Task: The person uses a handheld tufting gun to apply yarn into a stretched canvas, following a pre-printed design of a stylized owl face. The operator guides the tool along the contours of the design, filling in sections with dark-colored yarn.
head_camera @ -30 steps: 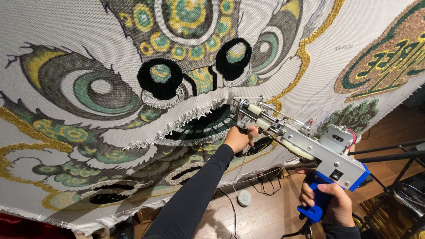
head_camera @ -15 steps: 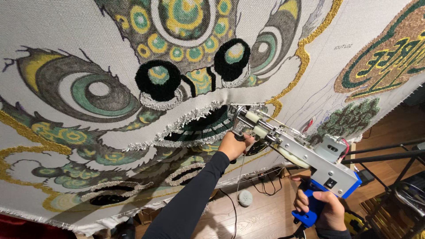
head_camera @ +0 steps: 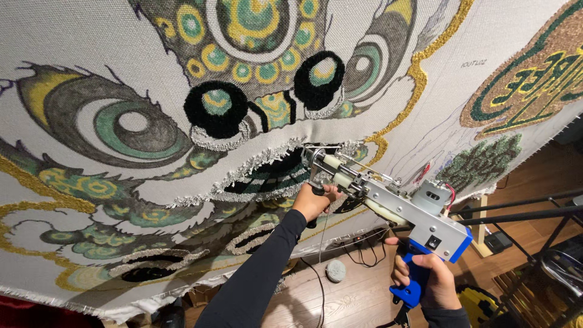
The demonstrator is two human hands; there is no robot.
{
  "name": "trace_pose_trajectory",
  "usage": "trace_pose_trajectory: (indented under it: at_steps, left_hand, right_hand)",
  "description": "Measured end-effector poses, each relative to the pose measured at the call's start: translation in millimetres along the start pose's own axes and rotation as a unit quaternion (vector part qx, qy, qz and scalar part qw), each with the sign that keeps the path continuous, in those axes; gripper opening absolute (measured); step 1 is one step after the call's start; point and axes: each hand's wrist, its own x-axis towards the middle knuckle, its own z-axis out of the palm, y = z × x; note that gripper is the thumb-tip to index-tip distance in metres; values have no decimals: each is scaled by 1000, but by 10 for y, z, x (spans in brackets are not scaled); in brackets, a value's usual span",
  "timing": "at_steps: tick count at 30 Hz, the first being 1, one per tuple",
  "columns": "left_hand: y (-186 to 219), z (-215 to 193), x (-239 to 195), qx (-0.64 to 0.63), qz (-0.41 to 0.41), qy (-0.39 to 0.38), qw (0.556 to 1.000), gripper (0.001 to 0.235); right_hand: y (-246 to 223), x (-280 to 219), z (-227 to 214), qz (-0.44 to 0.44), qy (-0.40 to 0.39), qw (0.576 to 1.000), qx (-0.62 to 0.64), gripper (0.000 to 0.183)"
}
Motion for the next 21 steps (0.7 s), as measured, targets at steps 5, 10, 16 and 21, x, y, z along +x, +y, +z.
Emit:
trace_pose_trajectory:
  at_steps: [5,10,16,21]
  left_hand:
    - [151,29,-179,63,-84,-10,994,24]
    - [237,74,-172,76,-85,-4,993,36]
    - [210,5,-82,62,-93,6,994,46]
    - [186,-41,-113,66,-85,17,994,42]
  right_hand:
    - [-29,-115,47,6,53,998,-34,72]
    - [3,-148,10,-23,48,998,-20,72]
    - [44,-70,57,-22,35,999,11,69]
    - [50,-46,104,-20,6,1000,9,68]
